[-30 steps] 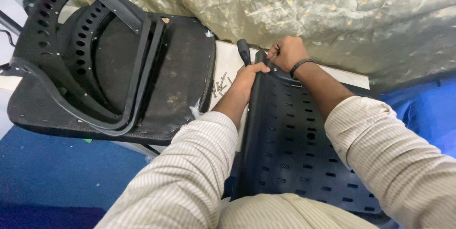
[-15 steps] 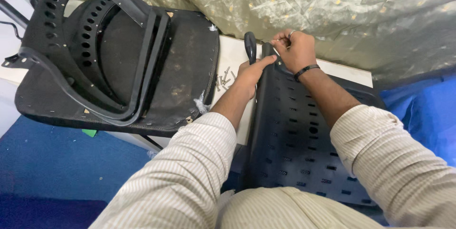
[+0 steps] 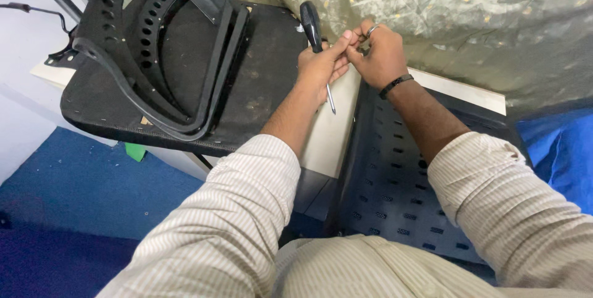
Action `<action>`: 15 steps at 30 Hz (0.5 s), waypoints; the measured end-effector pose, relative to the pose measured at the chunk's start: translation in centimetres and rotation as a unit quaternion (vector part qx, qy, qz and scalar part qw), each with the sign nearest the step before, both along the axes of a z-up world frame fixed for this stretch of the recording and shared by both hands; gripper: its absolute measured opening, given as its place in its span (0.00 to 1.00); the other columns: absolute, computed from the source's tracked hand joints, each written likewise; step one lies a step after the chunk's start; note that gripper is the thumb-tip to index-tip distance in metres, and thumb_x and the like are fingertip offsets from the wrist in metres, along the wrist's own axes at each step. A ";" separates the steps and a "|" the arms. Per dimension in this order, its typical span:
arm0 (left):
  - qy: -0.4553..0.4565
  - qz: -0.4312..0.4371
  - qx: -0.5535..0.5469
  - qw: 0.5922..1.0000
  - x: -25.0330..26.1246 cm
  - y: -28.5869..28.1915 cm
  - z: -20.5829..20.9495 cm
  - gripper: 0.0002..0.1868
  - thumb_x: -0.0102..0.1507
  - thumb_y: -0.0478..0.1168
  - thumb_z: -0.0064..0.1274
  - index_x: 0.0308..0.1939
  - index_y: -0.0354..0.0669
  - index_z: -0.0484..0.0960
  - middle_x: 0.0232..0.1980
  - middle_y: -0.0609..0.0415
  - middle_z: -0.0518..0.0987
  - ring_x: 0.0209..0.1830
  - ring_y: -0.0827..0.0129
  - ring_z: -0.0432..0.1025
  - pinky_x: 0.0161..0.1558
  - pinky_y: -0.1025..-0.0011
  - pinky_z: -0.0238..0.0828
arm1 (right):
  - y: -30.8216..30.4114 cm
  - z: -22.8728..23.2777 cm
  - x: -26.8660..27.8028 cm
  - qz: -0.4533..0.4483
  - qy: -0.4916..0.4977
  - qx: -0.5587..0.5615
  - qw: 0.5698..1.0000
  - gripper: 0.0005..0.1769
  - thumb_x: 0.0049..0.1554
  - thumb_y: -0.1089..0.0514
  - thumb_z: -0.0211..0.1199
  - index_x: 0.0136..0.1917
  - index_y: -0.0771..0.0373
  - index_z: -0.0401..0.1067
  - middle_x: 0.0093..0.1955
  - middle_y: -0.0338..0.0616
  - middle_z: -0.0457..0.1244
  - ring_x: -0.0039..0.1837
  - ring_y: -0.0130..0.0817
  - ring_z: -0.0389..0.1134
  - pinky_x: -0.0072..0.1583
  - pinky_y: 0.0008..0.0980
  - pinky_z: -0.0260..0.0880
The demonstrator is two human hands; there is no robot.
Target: The person uses a screwdriver to fasten screws into a black plastic chair seat and then into a black plastic chair backrest. The person works on a white table with a blue floor and a patterned curtain in the background.
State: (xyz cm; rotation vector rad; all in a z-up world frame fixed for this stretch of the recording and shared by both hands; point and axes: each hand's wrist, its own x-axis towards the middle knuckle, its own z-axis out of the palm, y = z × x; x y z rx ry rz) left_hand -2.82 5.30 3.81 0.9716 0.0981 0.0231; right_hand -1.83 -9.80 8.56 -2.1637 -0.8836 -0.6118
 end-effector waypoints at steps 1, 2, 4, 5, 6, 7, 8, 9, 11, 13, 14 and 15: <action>0.007 0.000 -0.008 1.000 -0.3 0.5 0.2 0.22 0.57 0.50 0.67 0.35 0.47 0.68 0.50 0.45 0.85 0.48 0.62 0.81 0.53 0.61 0.79 | 0.2 0.2 0.0 0.008 -0.004 -0.010 1.000 0.10 0.57 0.63 0.72 0.46 0.66 0.71 0.45 0.49 0.69 0.49 0.40 0.73 0.52 0.35 0.73; 0.014 0.000 -0.016 1.000 -0.6 0.9 0.2 0.20 0.57 0.47 0.67 0.36 0.46 0.69 0.49 0.44 0.85 0.47 0.62 0.82 0.52 0.63 0.79 | 0.4 0.3 0.0 0.017 -0.008 -0.020 1.000 0.11 0.57 0.63 0.72 0.46 0.65 0.70 0.45 0.49 0.69 0.50 0.41 0.72 0.53 0.36 0.73; 0.033 0.009 -0.036 0.999 -0.8 1.3 0.4 0.19 0.57 0.42 0.67 0.37 0.46 0.69 0.46 0.46 0.83 0.46 0.62 0.81 0.51 0.63 0.80 | 0.4 0.5 -0.1 0.024 -0.009 -0.049 0.998 0.13 0.55 0.62 0.74 0.46 0.65 0.69 0.45 0.50 0.67 0.50 0.43 0.72 0.53 0.37 0.73; 0.047 0.021 -0.051 0.997 -0.8 1.2 0.4 0.19 0.56 0.40 0.67 0.37 0.46 0.68 0.45 0.47 0.81 0.45 0.61 0.81 0.51 0.62 0.81 | 0.4 0.5 -0.3 0.028 -0.009 -0.062 0.998 0.15 0.53 0.61 0.75 0.46 0.64 0.69 0.45 0.51 0.66 0.50 0.43 0.72 0.53 0.37 0.73; 0.060 0.033 -0.065 0.996 -0.8 1.3 0.4 0.20 0.56 0.37 0.67 0.38 0.46 0.67 0.43 0.48 0.80 0.45 0.59 0.81 0.51 0.60 0.82 | 0.6 0.4 -0.4 0.034 0.000 -0.051 0.998 0.15 0.54 0.61 0.74 0.46 0.64 0.68 0.46 0.50 0.66 0.50 0.43 0.72 0.54 0.37 0.73; 0.067 0.030 -0.066 0.995 -0.9 1.4 0.2 0.20 0.56 0.36 0.67 0.37 0.45 0.67 0.43 0.49 0.80 0.44 0.60 0.81 0.50 0.61 0.82 | 0.7 0.2 -0.6 0.041 0.008 -0.044 0.998 0.15 0.54 0.60 0.74 0.46 0.63 0.68 0.46 0.49 0.66 0.51 0.42 0.72 0.55 0.37 0.74; 0.073 0.026 -0.066 0.995 -1.1 1.5 -0.1 0.20 0.56 0.35 0.67 0.37 0.44 0.66 0.43 0.49 0.80 0.43 0.60 0.80 0.49 0.61 0.81 | 0.8 0.1 -0.8 0.047 0.017 -0.036 0.998 0.15 0.55 0.60 0.74 0.46 0.63 0.67 0.46 0.49 0.66 0.51 0.41 0.72 0.56 0.36 0.74; 0.082 0.021 -0.065 0.994 -1.4 1.5 -0.4 0.20 0.56 0.34 0.66 0.37 0.43 0.66 0.43 0.49 0.80 0.42 0.61 0.80 0.48 0.62 0.81 | 0.8 -0.1 -1.2 0.039 0.022 -0.047 0.998 0.16 0.53 0.59 0.75 0.46 0.63 0.68 0.46 0.48 0.66 0.52 0.42 0.72 0.55 0.38 0.73; 0.103 0.022 -0.034 0.994 -1.9 1.6 -0.8 0.16 0.57 0.32 0.63 0.38 0.41 0.69 0.41 0.48 0.81 0.42 0.61 0.81 0.47 0.62 0.81 | 0.8 -0.3 -2.0 0.021 0.032 -0.070 0.997 0.18 0.50 0.59 0.77 0.46 0.63 0.69 0.46 0.48 0.66 0.53 0.44 0.70 0.54 0.40 0.71; 0.117 0.022 0.014 0.993 -2.4 1.2 -1.1 0.14 0.56 0.30 0.61 0.38 0.38 0.70 0.40 0.47 0.82 0.41 0.59 0.82 0.44 0.61 0.81 | 0.6 -0.6 -3.2 -0.007 0.046 -0.083 0.995 0.19 0.47 0.58 0.78 0.45 0.62 0.69 0.46 0.45 0.68 0.55 0.45 0.68 0.55 0.42 0.70; 0.121 0.023 0.047 0.991 -2.7 0.9 -1.2 0.14 0.55 0.29 0.62 0.37 0.36 0.70 0.39 0.45 0.81 0.40 0.56 0.81 0.42 0.59 0.82 | 0.3 -0.8 -4.0 -0.022 0.053 -0.090 0.994 0.19 0.46 0.57 0.79 0.44 0.61 0.70 0.46 0.44 0.69 0.56 0.46 0.68 0.56 0.44 0.69; 0.124 0.021 0.082 0.989 -2.9 0.6 -1.3 0.14 0.54 0.28 0.62 0.36 0.35 0.71 0.38 0.44 0.81 0.39 0.54 0.81 0.40 0.57 0.82 | 0.1 -1.1 -4.9 -0.048 0.023 -0.069 0.996 0.18 0.48 0.58 0.79 0.45 0.61 0.71 0.47 0.44 0.68 0.57 0.47 0.67 0.56 0.44 0.69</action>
